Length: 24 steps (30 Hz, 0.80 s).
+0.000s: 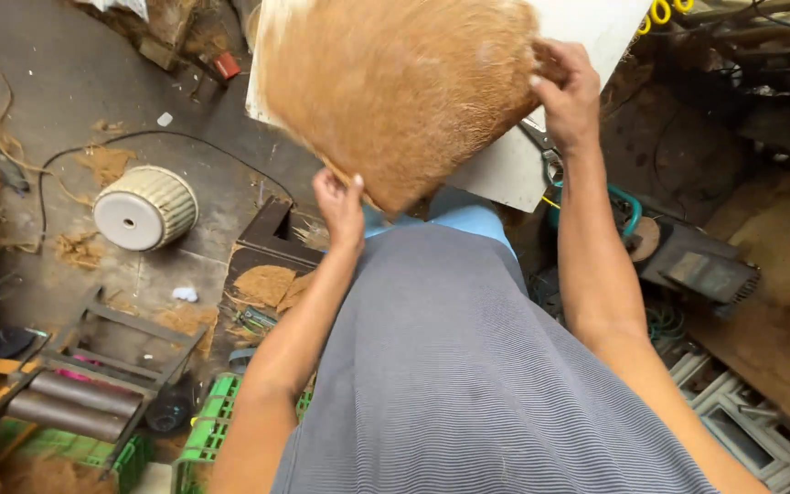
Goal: Shaping a coir mat into a pot using a hair dryer for heat, manual folding, and a pneumatic stapler to secure the edges.
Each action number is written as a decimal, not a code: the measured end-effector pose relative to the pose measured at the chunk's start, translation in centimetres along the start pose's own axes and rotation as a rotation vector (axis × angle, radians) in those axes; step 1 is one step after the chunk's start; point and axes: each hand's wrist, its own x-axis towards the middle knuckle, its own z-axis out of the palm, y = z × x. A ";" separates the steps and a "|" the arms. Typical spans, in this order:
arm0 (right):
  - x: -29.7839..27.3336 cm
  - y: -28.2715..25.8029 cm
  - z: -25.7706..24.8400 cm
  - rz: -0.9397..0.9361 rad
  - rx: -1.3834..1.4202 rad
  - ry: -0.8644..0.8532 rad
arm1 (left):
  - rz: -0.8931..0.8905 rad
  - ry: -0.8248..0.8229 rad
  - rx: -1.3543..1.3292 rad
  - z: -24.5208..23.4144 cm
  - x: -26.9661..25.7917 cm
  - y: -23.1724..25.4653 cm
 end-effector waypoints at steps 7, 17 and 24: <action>5.1 3.6 0.2 -0.162 -0.562 -0.215 | -0.760 -0.269 0.331 2.7 -2.9 2.7; -3.8 6.2 -1.7 -0.002 -0.517 0.353 | 0.515 -1.109 1.014 14.2 1.0 14.0; -3.4 6.0 0.5 0.046 -0.473 0.209 | 0.992 -1.368 1.488 27.2 8.8 9.3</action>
